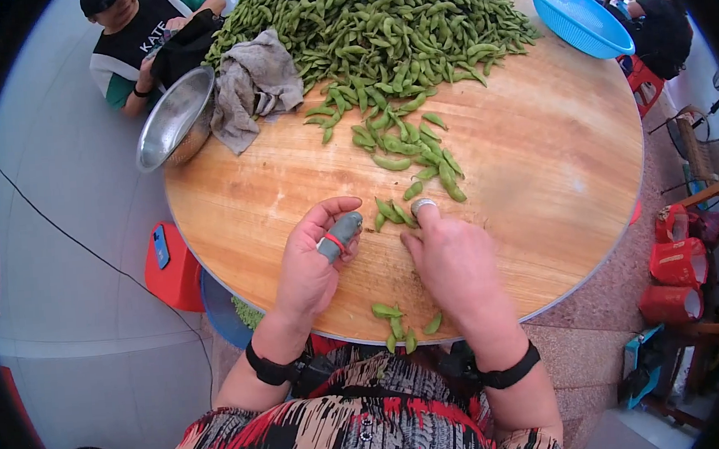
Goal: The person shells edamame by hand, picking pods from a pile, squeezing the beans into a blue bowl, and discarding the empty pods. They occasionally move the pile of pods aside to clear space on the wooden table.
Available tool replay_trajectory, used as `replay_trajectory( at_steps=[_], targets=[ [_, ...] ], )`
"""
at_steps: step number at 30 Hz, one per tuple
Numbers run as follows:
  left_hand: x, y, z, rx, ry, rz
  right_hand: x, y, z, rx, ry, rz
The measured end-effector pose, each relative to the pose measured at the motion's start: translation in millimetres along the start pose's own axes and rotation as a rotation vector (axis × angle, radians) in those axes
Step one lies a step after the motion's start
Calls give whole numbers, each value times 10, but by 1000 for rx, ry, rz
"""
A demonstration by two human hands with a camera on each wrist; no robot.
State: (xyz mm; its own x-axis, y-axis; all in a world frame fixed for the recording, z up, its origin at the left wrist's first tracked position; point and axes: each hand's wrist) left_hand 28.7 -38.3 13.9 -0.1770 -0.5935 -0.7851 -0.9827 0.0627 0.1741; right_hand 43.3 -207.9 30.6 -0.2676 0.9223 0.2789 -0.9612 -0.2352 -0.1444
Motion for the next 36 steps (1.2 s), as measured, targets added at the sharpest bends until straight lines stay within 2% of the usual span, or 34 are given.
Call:
replay_trajectory(
  at_steps=[2,4,6,7,9,11,13,15,21,25,26,28,30,31,32,33,34,36],
  targets=[
    [20,18,-8,17,17,-9,-10,-6,-118,-60,-19,-9],
    [31,39,-87,-2,-114,32,-32,-15,-144,-126,-36,-18],
    [44,46,-155,13,-66,56,-74,-4,-76,-204,-536,-107],
    [53,47,-171,28,-15,84,-76,8,-23,-203,-536,-106],
    [68,27,-156,59,78,142,-75,51,81,103,-791,-183],
    [110,-2,-124,88,172,197,-39,104,89,159,-881,-181],
    [186,-31,-94,27,101,106,-29,119,90,220,-971,-177],
    [192,-34,-87,5,125,94,-57,132,88,456,-1275,-251],
    [220,-19,-123,-2,73,-25,-74,181,43,559,-1497,-276],
    [241,34,-192,3,-25,-95,-94,180,-4,575,-1451,-289],
    [224,34,-170,1,-24,-94,-84,179,31,608,-1527,-328],
    [175,21,-110,157,255,155,-82,183,60,644,-1601,-369],
    [204,-15,-63,189,301,207,-93,200,65,726,-1770,-433],
    [214,-29,-46,227,343,257,-94,198,49,728,-1770,-431],
    [232,-27,-52,227,343,255,-98,195,11,568,-1480,-343],
    [265,-18,-69,224,31,142,-107,196,-34,411,-1187,-258],
    [287,-18,-87,218,-280,28,-126,204,-102,411,-1188,-257],
    [297,-40,-119,188,-234,27,-155,210,-200,177,-914,-53]
  ],
)
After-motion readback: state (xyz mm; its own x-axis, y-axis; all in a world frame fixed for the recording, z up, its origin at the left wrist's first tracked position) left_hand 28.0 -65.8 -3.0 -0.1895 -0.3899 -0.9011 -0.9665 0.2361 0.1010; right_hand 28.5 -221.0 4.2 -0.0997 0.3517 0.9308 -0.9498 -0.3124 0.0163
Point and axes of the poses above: each hand's wrist, its own y-axis away from the middle knuckle, its own z-axis out of the back of the hand, x = y × z, and after that the axes turned 11 degrees about y, right-handed
